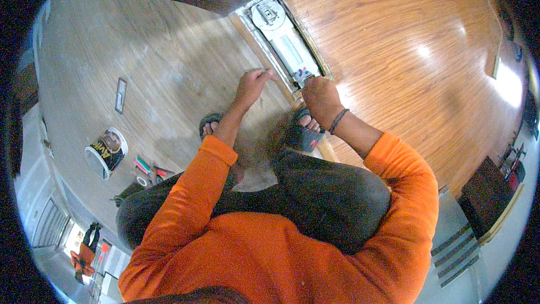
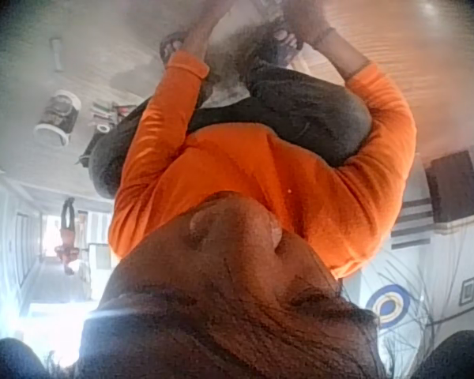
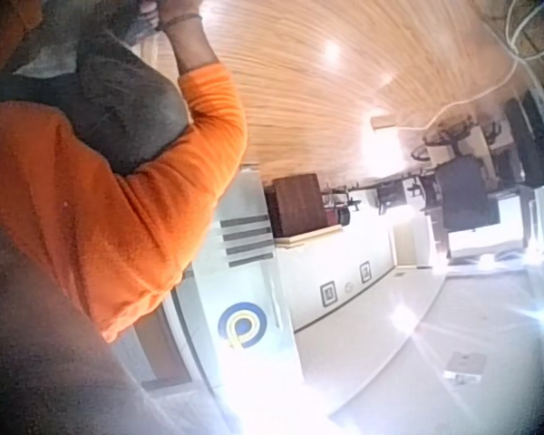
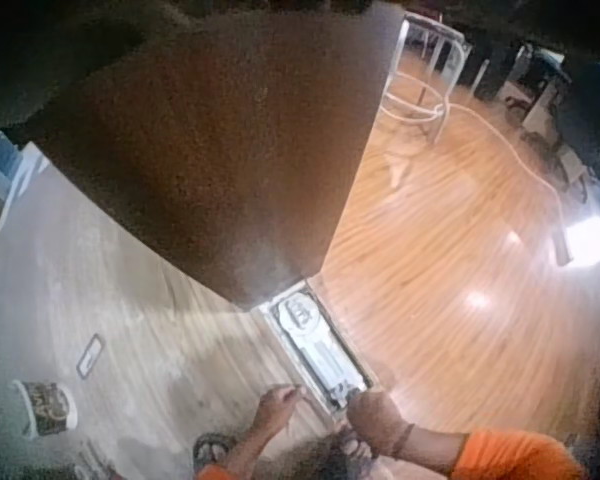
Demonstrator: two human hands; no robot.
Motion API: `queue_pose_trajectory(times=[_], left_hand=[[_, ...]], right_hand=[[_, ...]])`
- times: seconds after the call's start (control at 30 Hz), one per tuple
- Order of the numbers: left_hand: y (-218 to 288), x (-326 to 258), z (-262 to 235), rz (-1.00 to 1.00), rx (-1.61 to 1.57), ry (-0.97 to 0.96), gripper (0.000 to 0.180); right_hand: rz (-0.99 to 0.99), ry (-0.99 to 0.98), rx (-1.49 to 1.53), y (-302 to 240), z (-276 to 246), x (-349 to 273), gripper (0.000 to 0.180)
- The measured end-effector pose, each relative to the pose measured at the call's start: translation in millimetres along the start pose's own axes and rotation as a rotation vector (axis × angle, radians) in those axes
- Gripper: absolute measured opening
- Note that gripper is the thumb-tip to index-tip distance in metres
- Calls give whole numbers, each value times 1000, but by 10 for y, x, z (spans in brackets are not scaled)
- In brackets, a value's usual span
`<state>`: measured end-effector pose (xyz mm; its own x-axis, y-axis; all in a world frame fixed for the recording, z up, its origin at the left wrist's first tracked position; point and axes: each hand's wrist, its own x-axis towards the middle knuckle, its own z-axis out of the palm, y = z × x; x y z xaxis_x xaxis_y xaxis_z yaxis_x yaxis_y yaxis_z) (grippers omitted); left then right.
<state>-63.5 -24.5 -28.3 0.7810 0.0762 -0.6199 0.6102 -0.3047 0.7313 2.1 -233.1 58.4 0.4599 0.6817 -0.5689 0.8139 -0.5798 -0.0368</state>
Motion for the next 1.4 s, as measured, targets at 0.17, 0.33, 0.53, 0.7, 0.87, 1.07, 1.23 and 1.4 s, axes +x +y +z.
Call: queue_pose_trajectory(times=[0.17, 0.33, 0.53, 0.7, 0.87, 1.07, 1.23, 1.4], left_hand=[[-36, -5, 0, 25, -59, 10, 39], [-125, 63, 43, 99, -113, 67, 40], [-318, 93, 114, 25, -56, 32, 39], [-389, 136, 143, 32, -25, 53, 40], [-316, 132, 136, 27, -39, 50, 42], [-229, 114, 91, -44, 39, 18, 43], [-251, 103, 99, 43, -35, 52, 42], [-265, 113, 132, 4, -51, 53, 41]], right_hand=[[20, 49, 44, 23, 44, -17, 12], [-45, 106, 35, 130, -36, -26, 13], [27, -58, 16, 392, -618, 39, 16], [208, -21, 131, 813, -610, 99, 20], [283, 39, 210, 710, -481, 68, 20], [242, 138, 135, 610, -294, 171, 17], [124, 112, 60, 532, -164, 292, 17], [53, 203, 81, 721, -151, 325, 16]])
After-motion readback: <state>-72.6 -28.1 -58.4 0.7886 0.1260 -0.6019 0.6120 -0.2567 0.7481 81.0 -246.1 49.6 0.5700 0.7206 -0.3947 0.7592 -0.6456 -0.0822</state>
